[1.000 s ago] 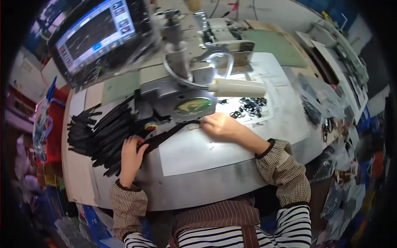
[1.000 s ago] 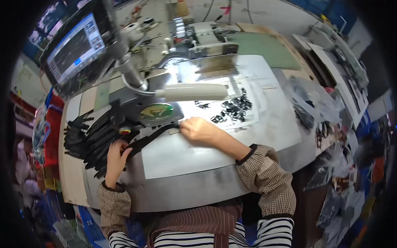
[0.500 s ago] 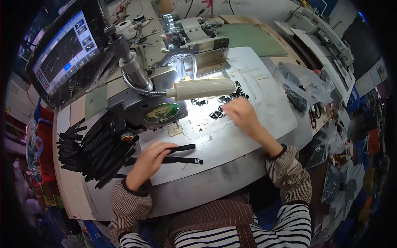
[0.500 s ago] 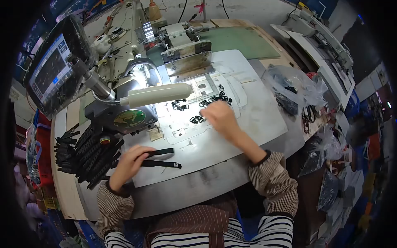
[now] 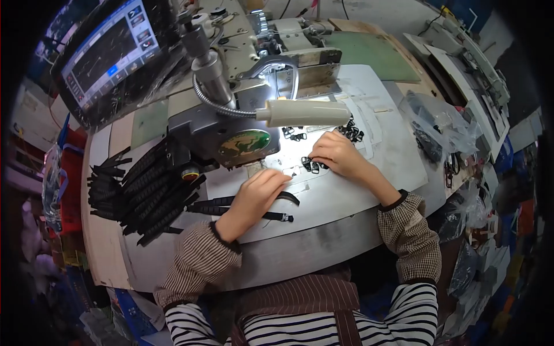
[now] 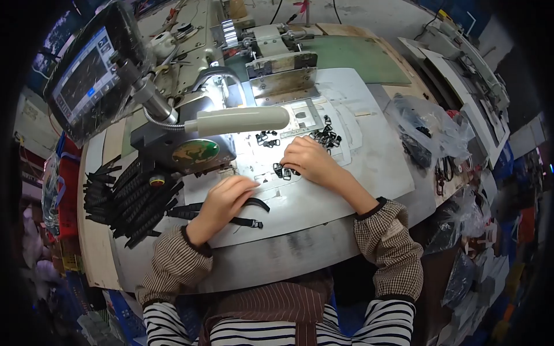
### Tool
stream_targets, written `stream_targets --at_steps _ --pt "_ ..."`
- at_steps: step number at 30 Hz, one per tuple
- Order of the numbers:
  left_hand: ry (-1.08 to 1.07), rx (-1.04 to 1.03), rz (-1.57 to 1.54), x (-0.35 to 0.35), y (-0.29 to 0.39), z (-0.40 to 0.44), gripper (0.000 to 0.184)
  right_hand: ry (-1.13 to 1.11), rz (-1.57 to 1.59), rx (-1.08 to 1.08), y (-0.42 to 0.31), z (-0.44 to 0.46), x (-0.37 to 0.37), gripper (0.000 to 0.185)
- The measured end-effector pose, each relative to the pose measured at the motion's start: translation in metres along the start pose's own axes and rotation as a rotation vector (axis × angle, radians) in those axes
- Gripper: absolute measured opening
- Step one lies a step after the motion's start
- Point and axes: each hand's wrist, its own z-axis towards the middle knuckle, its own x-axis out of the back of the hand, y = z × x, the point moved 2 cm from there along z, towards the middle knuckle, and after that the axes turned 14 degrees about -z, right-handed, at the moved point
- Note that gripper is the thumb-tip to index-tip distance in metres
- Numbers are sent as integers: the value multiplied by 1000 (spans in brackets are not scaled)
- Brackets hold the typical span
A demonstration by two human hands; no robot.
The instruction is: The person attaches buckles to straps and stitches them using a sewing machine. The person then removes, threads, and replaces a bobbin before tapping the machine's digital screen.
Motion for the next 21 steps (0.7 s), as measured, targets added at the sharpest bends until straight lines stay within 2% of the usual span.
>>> stream_targets --at_steps 2,8,14,17,20,21 --pt "36 -32 21 -17 -7 12 18 17 11 39 -9 2 1 9" --pt "-91 -98 120 -34 -35 35 16 10 51 23 -6 1 -5 11" --pt "22 -117 -27 -30 -36 40 10 2 105 -36 -3 -2 -6 13" --pt "97 136 -167 -30 -31 38 9 115 148 -196 -6 -2 -2 15" --pt "158 281 -233 -23 -18 32 9 232 275 -307 -18 0 6 19" --pt "192 323 -339 -24 -21 26 9 262 331 -328 -23 1 9 21"
